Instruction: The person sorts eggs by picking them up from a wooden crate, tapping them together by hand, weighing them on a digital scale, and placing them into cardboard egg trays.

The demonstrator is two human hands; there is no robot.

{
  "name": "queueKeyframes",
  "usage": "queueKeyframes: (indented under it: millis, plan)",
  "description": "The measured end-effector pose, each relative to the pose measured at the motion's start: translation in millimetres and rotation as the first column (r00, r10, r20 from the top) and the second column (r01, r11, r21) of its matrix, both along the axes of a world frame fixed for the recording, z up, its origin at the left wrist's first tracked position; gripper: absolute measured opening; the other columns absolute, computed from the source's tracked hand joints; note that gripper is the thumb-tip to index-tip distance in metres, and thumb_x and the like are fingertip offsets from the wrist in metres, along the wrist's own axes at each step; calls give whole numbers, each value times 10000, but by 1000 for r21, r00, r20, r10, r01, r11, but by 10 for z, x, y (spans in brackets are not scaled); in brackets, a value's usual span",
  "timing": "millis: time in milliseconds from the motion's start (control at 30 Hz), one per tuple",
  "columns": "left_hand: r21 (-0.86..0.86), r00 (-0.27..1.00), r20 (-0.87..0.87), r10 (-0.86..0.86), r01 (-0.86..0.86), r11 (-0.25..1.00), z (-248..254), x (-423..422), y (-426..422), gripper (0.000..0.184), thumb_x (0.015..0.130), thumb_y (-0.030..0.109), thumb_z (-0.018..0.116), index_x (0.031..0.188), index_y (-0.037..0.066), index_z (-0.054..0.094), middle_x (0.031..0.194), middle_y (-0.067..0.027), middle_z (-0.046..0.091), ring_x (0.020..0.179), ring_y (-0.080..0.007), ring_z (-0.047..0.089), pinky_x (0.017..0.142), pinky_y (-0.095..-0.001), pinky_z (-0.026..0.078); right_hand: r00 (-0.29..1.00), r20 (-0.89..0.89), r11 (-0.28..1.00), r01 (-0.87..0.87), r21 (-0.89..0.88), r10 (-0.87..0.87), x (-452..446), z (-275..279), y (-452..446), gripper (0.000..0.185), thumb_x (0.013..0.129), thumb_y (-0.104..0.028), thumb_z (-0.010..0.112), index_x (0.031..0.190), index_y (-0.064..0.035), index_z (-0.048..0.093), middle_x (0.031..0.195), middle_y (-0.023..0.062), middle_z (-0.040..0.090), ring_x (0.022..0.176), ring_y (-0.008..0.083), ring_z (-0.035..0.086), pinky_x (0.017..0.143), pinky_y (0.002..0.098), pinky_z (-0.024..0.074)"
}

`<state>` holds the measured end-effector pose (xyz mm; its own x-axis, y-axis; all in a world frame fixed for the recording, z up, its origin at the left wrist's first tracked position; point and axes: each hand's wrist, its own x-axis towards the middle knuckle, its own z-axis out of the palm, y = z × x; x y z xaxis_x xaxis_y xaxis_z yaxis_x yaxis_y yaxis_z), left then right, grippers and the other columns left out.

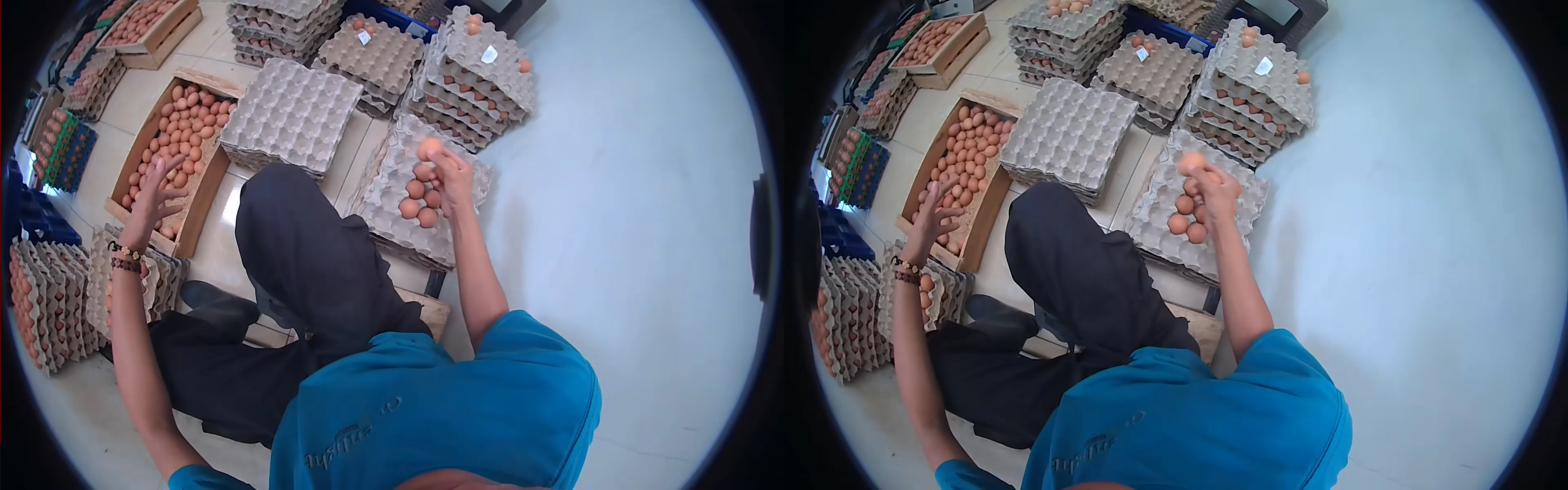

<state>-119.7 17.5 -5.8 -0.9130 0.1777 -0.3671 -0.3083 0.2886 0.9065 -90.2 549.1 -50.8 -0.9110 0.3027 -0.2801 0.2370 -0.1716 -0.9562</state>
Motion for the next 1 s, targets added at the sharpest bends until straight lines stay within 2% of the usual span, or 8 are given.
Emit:
queueKeyframes:
  millis: [100, 400, 500, 633, 700, 767, 867, 1000]
  plan:
    - [-74, 999, -32, 10, -12, 997, 16, 39, -30, 773, 942, 702, 355, 1495, 164, 396, 1502, -34, 401, 1156, -241, 552, 1033, -451, 416, 965, -216, 829, 241, 505, -149, -204, -457, 416, 360, 796, -151, 764, 1121, -43, 655, 878, 83, 702, 766, 148, 662, 676, 278, 511]
    - [-154, 999, -46, -3, -5, 988, -66, 9, -217, 579, 992, 499, 500, 1445, 140, 464, 1372, -42, 502, 1140, -166, 553, 972, -325, 446, 990, -135, 457, 136, 879, -36, -330, -807, 582, 231, 804, -223, 722, 971, -64, 713, 808, 99, 702, 744, 242, 670, 732, 351, 544]
    - [-200, 984, -161, -70, 37, 979, -219, -13, -285, 550, 983, 424, 565, 1427, 113, 477, 1333, -54, 533, 1103, -174, 577, 955, -313, 461, 973, 95, 922, 165, 349, -210, -421, -732, 805, 248, 823, -173, 673, 1025, -31, 691, 828, 91, 665, 757, 246, 634, 718, 369, 545]
    - [-404, 958, -240, -157, 48, 913, -115, 49, -192, 537, 967, 361, 614, 1397, 61, 499, 1305, -97, 561, 1003, -197, 630, 906, -334, 503, 992, 34, 965, 129, -229, -125, -359, -662, 991, 309, 832, -122, 658, 1120, -9, 637, 954, 117, 624, 797, 227, 602, 750, 338, 538]
    - [-422, 961, -206, -184, 83, 903, -92, 68, -199, 542, 962, 371, 616, 1383, 46, 510, 1282, -121, 580, 958, -194, 642, 870, -335, 521, 986, -1, 986, 167, -10, -167, -333, -655, 904, 342, 839, -131, 670, 1153, -7, 612, 1022, 145, 612, 757, 233, 604, 744, 317, 537]
    - [-454, 954, -168, -248, 149, 879, -93, 50, -227, 553, 956, 381, 620, 1376, 38, 514, 1268, -143, 595, 948, -189, 647, 848, -330, 531, 991, -130, 667, 124, 735, -41, -320, -879, 1044, 375, 806, -117, 704, 1159, -24, 621, 1024, 138, 635, 887, 249, 628, 815, 331, 531]
    - [-512, 950, -56, -307, 236, 826, -39, 86, -347, 571, 949, 386, 625, 1387, 42, 500, 1258, -160, 596, 1054, -218, 603, 888, -347, 503, 960, -249, 309, 200, 930, 126, -248, -844, 954, 404, 789, -136, 751, 1162, -37, 628, 1071, 106, 672, 920, 202, 650, 807, 329, 544]
    - [-734, 964, -75, -256, 121, 668, -78, 145, -682, 657, 934, 466, 607, 1403, 26, 472, 1275, -209, 562, 1201, -303, 533, 1023, -360, 421, 975, -208, 432, 154, 889, 79, -202, -928, 892, 384, 768, -79, 776, 1122, -19, 642, 1034, 109, 679, 918, 211, 658, 798, 333, 549]
